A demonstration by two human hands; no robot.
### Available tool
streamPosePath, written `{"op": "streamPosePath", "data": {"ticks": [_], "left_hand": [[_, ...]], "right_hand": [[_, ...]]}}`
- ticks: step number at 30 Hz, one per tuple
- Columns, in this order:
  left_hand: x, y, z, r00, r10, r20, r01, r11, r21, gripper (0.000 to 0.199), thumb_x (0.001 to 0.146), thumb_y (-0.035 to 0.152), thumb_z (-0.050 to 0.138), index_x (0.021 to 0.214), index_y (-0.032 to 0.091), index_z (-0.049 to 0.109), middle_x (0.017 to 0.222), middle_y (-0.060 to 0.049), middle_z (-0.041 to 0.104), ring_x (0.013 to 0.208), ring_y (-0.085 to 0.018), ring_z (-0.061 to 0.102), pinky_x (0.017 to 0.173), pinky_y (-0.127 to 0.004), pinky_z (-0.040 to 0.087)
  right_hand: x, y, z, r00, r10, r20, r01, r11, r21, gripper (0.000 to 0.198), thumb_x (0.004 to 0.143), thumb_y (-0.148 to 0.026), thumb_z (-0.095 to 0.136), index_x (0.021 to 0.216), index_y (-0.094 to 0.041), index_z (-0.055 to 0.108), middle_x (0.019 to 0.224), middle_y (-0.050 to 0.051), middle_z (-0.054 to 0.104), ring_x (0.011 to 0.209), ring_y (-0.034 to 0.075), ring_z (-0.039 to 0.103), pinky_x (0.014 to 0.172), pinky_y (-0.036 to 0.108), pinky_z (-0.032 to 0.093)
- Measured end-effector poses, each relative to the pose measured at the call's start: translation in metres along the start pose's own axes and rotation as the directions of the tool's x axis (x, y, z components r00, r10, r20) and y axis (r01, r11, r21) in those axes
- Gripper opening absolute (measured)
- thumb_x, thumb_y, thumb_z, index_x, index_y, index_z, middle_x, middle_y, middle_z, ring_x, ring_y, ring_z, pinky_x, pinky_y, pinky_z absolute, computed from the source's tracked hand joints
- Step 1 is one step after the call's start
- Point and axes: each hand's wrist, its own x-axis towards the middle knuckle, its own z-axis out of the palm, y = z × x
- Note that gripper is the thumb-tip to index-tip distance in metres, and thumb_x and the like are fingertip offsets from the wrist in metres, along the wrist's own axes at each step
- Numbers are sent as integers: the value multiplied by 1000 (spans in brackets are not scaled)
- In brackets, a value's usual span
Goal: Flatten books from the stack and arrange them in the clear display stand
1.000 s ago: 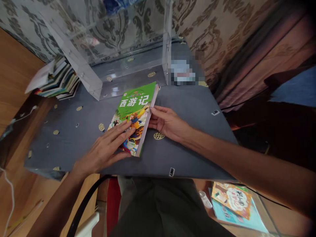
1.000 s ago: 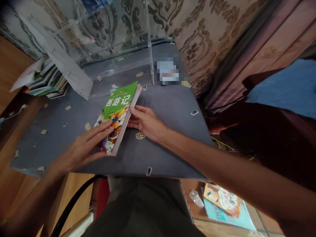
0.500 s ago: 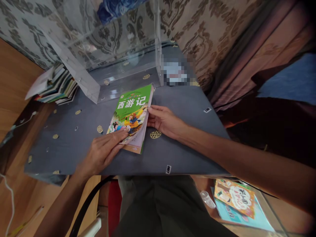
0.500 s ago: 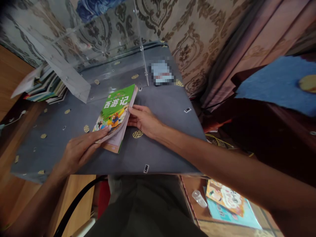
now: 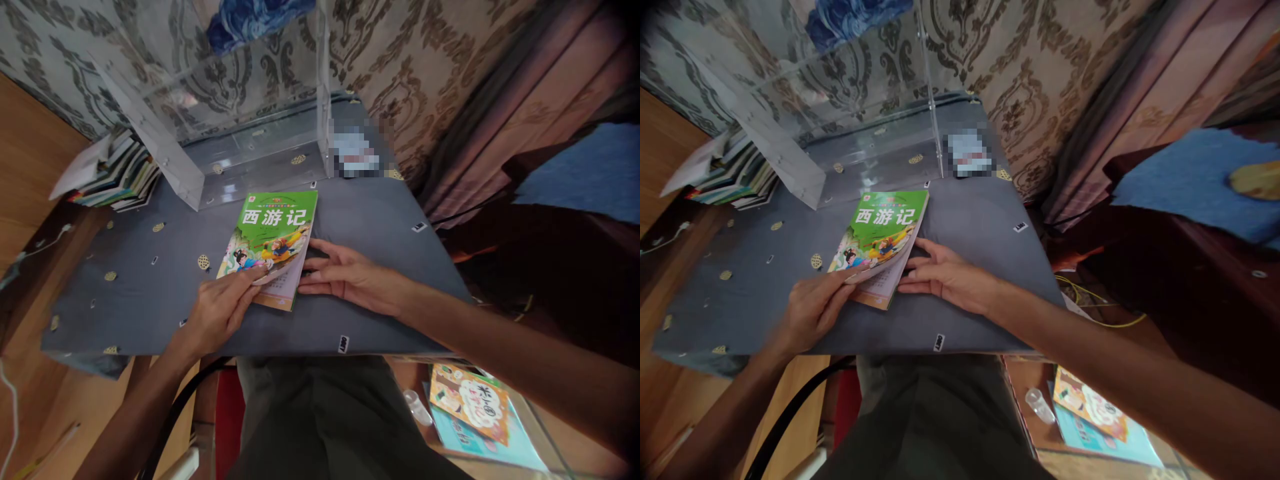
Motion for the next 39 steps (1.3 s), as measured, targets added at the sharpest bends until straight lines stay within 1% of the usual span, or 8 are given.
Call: {"op": "streamPosePath", "data": {"ticks": [4,7,13,20,23,29,33,39], "left_hand": [[1,5,9,999,-13,-38,13,1000,-4,29,103,18,46,126,14,62,112,-10,77,96,-17,76,87,-26,60],[2,7,11,999,-9,-51,10,1000,7,29,103,18,46,126,15,62,110,-9,78,95,-17,76,85,-25,60],[2,8,11,997,-13,-70,14,1000,10,26,103,16,46,122,12,64,110,-11,78,97,-18,76,87,-25,60],[4,9,12,995,0,-103,-1,1000,-11,25,101,14,48,121,13,63,108,-10,78,96,-18,76,87,-25,60],[3,9,13,995,33,-91,-36,999,-32,25,100,14,50,123,15,62,109,-9,77,100,-18,75,90,-27,60],[-2,8,12,999,38,-6,-38,998,-56,29,100,32,57,124,16,59,119,-12,74,113,-23,70,96,-37,60],[-1,6,14,999,6,-32,-7,1000,-25,29,99,33,59,123,17,60,112,-10,76,103,-23,73,88,-37,62],[4,3,13,999,10,-30,-12,997,-76,24,101,27,54,121,18,64,111,-9,77,98,-20,75,86,-35,62]], "right_hand": [[-11,11,4,992,-71,-101,69,997,-31,72,74,-10,77,138,-25,48,120,4,71,102,16,72,106,37,54],[-14,16,8,984,-72,-165,66,997,-39,74,74,-9,77,140,-24,47,113,4,73,100,15,71,107,36,52],[-17,19,16,985,-37,-170,35,999,-14,88,79,-15,76,153,-30,31,82,-5,70,79,13,71,88,32,61],[-15,22,20,972,-56,-230,51,998,-25,86,75,-14,77,149,-28,37,82,-4,71,77,13,69,83,28,59],[-12,21,23,958,-78,-275,69,997,-41,82,71,-10,77,144,-25,41,80,-4,71,74,12,67,76,26,57],[-9,18,31,942,-77,-326,54,995,-79,67,71,-13,80,129,-21,48,77,-4,70,68,11,64,63,22,52],[-9,19,30,943,-98,-318,68,992,-102,66,71,-17,81,127,-20,48,77,-5,70,69,11,64,62,23,51],[-11,20,25,950,-126,-284,79,982,-172,65,72,-20,78,129,-21,47,76,-5,68,71,12,65,63,24,51]]}}
